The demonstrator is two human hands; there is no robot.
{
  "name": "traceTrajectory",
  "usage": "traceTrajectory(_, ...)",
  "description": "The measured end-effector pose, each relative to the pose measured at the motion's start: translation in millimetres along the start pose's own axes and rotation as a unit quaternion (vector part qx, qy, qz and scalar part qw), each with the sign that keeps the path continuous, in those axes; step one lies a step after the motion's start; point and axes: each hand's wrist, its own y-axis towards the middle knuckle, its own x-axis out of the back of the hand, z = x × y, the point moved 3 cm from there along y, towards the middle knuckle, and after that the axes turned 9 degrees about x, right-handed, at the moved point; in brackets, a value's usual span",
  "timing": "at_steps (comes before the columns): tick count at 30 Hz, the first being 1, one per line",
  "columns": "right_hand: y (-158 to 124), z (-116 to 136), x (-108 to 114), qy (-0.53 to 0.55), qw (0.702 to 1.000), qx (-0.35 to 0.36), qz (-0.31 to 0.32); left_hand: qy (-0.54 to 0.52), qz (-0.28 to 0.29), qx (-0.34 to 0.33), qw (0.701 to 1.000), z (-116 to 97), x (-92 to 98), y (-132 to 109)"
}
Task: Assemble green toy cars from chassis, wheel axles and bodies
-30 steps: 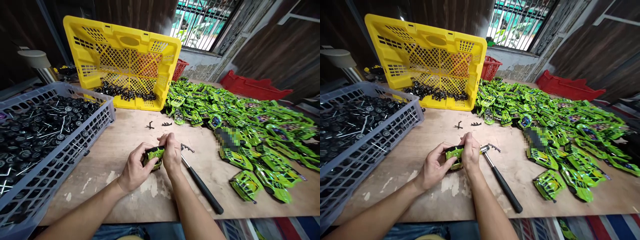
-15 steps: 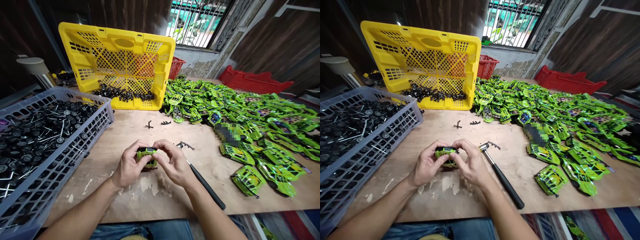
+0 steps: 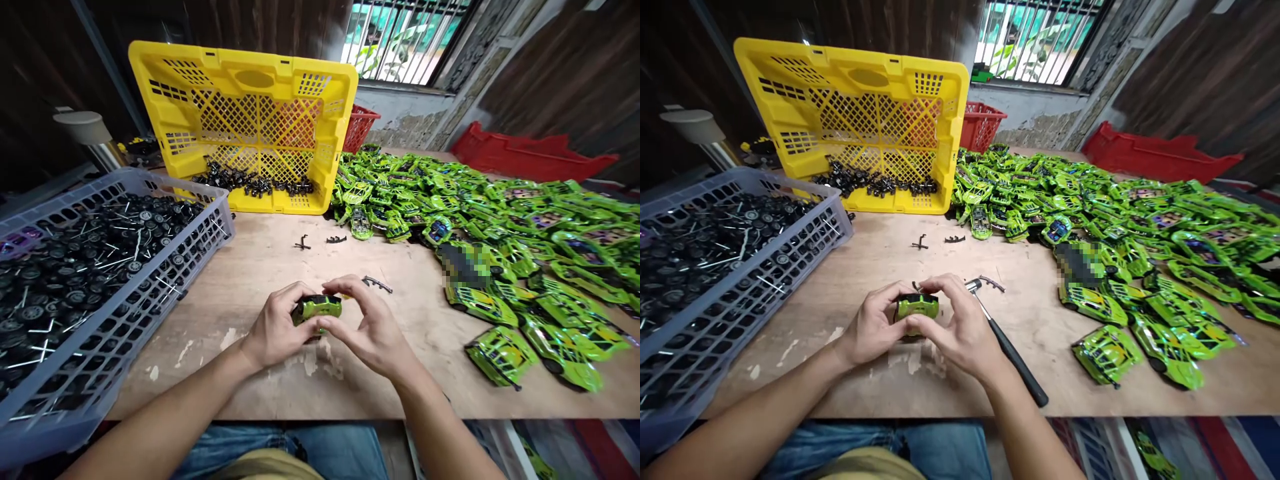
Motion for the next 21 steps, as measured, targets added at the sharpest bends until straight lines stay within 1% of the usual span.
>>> traceTrajectory(3, 10.9, 17.1, 4.0, -0.055, 0.996, 0.033, 0.067, 0.050, -0.013, -0.010, 0.999, -9.2, -4.8, -1.9)
traceTrajectory(6, 12.4, 26.0, 4.7, -0.070, 0.993, 0.052, 0.082, 0.078, -0.016, -0.043, 0.996, -17.3, -7.6, -5.7)
traceTrajectory(9, 4.7, 29.2, 4.7, -0.071, 0.994, 0.059, 0.059, 0.103, -0.001, -0.092, 0.990, -24.1, -10.1, -9.1)
traceTrajectory(14, -16.8, 30.5, 9.5, -0.075, 0.996, 0.047, -0.012, 0.122, 0.038, -0.126, 0.984, -31.7, -17.3, -8.1)
traceTrajectory(18, -38.6, 24.2, 19.5, -0.086, 0.995, 0.000, -0.056, 0.124, 0.088, -0.118, 0.981, -33.6, -28.3, -3.2)
traceTrajectory(21, -51.1, 21.5, 28.5, -0.096, 0.993, -0.016, -0.061, 0.135, 0.109, -0.114, 0.978, -32.8, -38.5, -1.2)
